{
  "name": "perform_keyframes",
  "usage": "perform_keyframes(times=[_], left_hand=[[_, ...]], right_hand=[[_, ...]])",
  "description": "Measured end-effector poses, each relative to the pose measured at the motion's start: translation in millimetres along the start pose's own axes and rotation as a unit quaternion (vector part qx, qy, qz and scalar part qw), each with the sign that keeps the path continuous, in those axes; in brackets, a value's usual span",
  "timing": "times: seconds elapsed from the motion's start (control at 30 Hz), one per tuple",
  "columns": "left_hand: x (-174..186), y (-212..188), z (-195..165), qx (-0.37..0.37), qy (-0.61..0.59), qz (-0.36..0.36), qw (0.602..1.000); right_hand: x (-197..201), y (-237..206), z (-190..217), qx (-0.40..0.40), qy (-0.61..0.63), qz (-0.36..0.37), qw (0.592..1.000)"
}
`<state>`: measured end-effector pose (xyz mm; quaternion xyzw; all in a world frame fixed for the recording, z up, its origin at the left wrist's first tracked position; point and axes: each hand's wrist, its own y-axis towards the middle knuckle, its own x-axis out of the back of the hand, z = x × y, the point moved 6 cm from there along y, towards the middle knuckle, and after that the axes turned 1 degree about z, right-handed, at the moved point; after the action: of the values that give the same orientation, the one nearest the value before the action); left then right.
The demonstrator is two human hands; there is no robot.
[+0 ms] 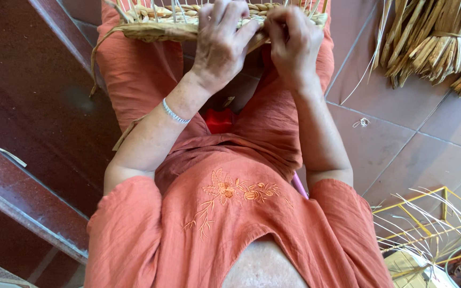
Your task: The person weaves a basket by hand, interlacing dried palm leaves through a pre-formed frame. They repeatedly pull and tuck the leaves to build up the basket's side walls.
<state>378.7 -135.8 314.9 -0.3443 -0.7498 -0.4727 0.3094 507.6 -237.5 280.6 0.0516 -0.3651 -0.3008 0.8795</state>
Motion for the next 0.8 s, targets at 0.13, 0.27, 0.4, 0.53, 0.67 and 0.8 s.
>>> perform_keyframes(times=[0.13, 0.27, 0.4, 0.53, 0.67, 0.8], left_hand=[[24, -26, -10, 0.013, -0.028, 0.028, 0.999], [28, -50, -5, 0.046, 0.067, 0.12, 0.989], [37, -41, -3, 0.035, 0.114, 0.136, 0.983], [58, -8, -6, -0.004, 0.178, -0.003, 0.984], [53, 4, -9, -0.038, 0.081, -0.069, 0.994], [5, -2, 8, 0.02, 0.063, 0.057, 0.996]], right_hand=[[-14, 11, -19, -0.009, -0.074, 0.005, 0.997], [-21, 12, -1, 0.094, -0.129, -0.004, 0.987], [-6, 16, 25, 0.129, -0.053, 0.075, 0.987], [12, 25, 39, 0.069, 0.051, 0.17, 0.982], [9, 30, 44, 0.057, 0.012, 0.135, 0.989], [5, 27, 35, 0.042, 0.041, 0.143, 0.988]])
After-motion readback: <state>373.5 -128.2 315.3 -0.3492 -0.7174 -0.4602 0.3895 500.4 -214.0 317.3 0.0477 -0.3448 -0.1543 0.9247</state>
